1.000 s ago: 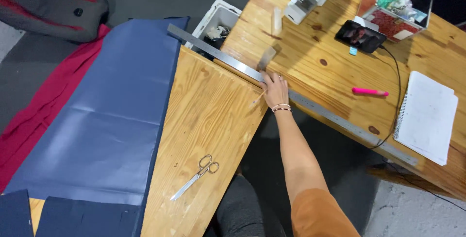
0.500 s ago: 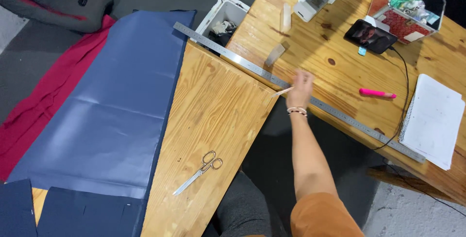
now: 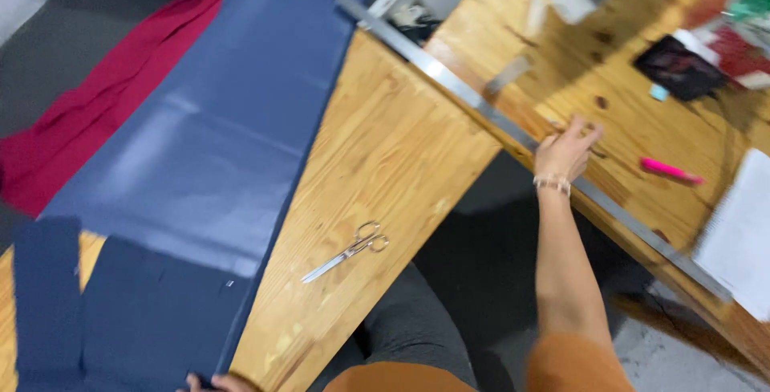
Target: The person measures a large piece of dark blue fabric using a metal ruler and a white marking tool, drawing a straight line across the material. They then use scissors to cut along the marked line, separating a strip of fabric, and finally fold the cut piece.
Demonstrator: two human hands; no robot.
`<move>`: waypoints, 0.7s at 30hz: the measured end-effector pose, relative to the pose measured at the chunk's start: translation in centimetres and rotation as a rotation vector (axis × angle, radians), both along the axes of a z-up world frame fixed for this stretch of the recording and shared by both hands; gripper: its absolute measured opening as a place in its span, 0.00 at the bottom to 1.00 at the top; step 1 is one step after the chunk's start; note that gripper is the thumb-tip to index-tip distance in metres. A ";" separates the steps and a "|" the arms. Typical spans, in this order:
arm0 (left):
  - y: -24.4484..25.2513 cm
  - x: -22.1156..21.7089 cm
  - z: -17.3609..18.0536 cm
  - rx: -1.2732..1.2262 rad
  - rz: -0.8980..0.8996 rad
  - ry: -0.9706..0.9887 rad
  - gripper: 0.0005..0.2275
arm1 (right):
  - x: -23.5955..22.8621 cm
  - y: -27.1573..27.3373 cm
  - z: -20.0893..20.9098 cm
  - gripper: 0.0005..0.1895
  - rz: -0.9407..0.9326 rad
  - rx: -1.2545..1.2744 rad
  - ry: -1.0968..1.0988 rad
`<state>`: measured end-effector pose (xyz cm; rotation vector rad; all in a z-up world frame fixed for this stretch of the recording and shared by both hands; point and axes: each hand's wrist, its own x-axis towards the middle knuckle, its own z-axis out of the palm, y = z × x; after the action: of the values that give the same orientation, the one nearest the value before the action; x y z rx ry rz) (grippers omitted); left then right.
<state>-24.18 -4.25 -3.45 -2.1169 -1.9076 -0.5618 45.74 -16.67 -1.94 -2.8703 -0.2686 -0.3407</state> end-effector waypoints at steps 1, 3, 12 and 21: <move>-0.4 -0.2 -0.2 -0.001 0.039 0.011 0.20 | -3.4 2.3 1.2 0.26 0.037 0.000 0.011; -1.9 -1.0 -0.5 -0.006 0.132 0.034 0.20 | -10.7 6.6 3.8 0.05 1.025 0.218 0.059; 0.0 -2.8 -0.9 -0.113 0.366 -0.132 0.19 | -25.4 8.5 -1.0 0.19 1.538 0.116 0.308; 14.0 -1.2 4.5 -0.109 0.054 -0.469 0.15 | -25.5 9.1 -1.0 0.22 1.580 -0.366 0.232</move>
<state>-25.40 9.71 1.02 -2.1285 -2.2719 -1.0401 20.21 -7.61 -2.97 -1.9857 -2.3723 0.3768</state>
